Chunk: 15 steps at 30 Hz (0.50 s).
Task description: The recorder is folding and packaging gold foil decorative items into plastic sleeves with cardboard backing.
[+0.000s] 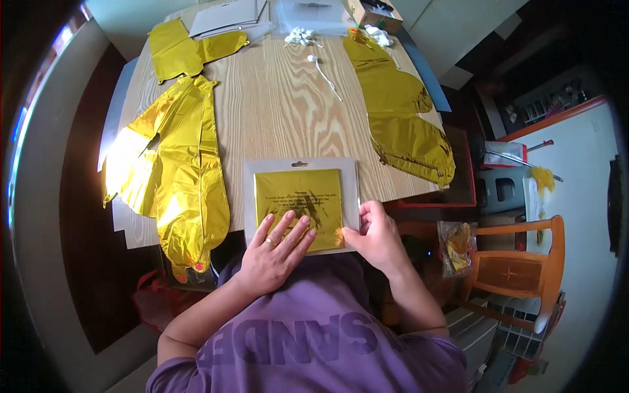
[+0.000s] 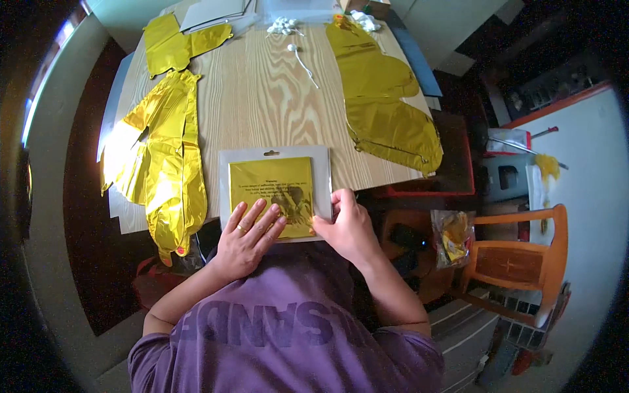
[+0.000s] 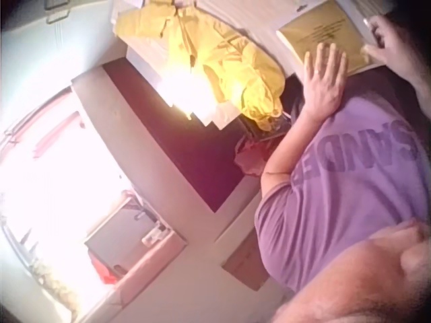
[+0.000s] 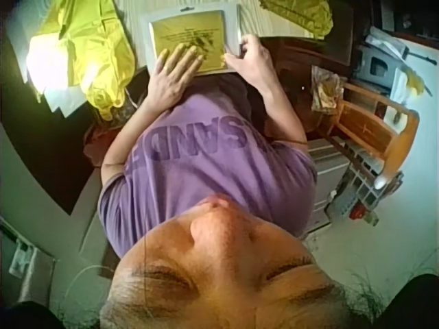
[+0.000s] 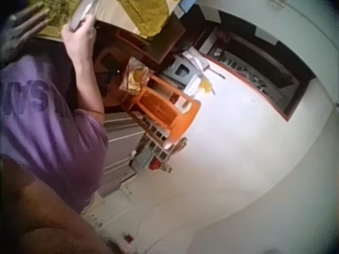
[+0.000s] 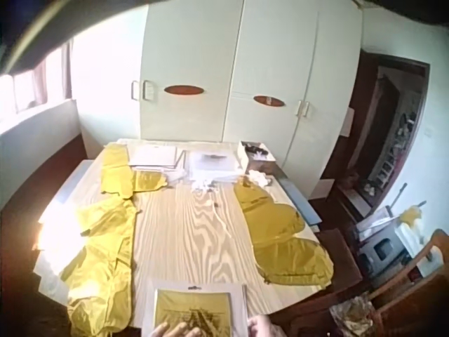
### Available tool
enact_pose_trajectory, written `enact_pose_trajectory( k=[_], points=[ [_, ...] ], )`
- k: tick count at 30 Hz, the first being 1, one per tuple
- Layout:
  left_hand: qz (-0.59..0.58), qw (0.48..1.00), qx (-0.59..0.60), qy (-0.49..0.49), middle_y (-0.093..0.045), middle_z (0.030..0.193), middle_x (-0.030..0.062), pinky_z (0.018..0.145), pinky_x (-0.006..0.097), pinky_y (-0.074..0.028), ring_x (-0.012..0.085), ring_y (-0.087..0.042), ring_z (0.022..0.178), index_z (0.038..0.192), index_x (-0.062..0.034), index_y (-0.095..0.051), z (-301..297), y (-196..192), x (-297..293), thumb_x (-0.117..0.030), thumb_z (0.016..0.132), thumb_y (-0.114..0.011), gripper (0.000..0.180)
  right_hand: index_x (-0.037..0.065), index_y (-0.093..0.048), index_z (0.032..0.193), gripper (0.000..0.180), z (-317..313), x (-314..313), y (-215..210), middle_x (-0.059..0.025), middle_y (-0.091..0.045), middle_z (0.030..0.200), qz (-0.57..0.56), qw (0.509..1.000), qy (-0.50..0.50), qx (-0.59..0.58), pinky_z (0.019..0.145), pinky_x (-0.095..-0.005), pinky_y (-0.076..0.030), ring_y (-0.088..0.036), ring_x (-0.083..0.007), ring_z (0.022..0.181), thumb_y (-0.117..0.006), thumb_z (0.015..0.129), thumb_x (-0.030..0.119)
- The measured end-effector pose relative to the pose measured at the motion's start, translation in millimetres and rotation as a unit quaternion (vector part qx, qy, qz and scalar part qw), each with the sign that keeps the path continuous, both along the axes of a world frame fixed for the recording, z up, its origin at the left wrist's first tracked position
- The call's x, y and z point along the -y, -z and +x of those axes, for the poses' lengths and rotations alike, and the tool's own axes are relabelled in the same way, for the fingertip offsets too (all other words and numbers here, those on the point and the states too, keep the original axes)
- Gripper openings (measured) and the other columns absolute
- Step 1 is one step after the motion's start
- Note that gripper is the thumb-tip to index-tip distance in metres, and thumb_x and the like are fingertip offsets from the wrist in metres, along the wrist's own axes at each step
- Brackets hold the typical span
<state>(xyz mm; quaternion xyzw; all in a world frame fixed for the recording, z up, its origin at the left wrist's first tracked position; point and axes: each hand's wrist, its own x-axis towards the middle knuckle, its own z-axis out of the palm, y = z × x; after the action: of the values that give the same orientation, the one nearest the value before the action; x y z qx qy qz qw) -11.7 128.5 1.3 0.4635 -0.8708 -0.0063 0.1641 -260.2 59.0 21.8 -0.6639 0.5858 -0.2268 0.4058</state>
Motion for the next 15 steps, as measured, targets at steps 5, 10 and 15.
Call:
enact_pose_trajectory(
  k=[5,10,15],
  points=[
    [-0.010,1.000,0.005,0.022,-0.048,0.153,0.0081,0.120,0.054,-0.026,0.0314,-0.041,0.144,0.143,-0.0148,-0.055,-2.6,3.2,-8.0,-0.022,0.092,-0.055,0.051,0.000,-0.026,0.148,0.085,22.2,-10.5,2.1,-0.0304,-0.064,0.105,-0.108,0.993,0.049,0.004,0.077,-0.0465,-0.056,-0.069,-0.0432,0.085,-0.072,0.076,0.003],
    [-0.015,0.999,0.007,0.027,-0.048,0.153,0.0085,0.119,0.055,-0.026,0.0317,-0.041,0.145,0.142,-0.0144,-0.056,-1.8,5.9,-8.9,-0.023,0.092,-0.056,0.051,0.001,-0.017,0.154,0.093,29.6,-13.0,10.5,-0.0295,-0.061,0.103,-0.180,0.981,0.056,-0.044,0.076,-0.0466,-0.056,-0.066,-0.0464,0.086,-0.067,0.075,-0.003],
    [-0.016,0.999,-0.006,0.029,-0.049,0.152,0.0093,0.120,0.053,-0.026,0.0318,-0.041,0.144,0.142,-0.0145,-0.057,-0.8,3.6,-7.5,-0.023,0.092,-0.057,0.050,0.000,-0.016,0.155,0.086,9.8,-8.8,16.7,-0.0190,-0.063,0.105,-0.035,0.985,0.071,0.151,0.071,-0.0353,-0.055,-0.068,-0.0261,0.084,-0.060,0.082,-0.007]
  ],
)
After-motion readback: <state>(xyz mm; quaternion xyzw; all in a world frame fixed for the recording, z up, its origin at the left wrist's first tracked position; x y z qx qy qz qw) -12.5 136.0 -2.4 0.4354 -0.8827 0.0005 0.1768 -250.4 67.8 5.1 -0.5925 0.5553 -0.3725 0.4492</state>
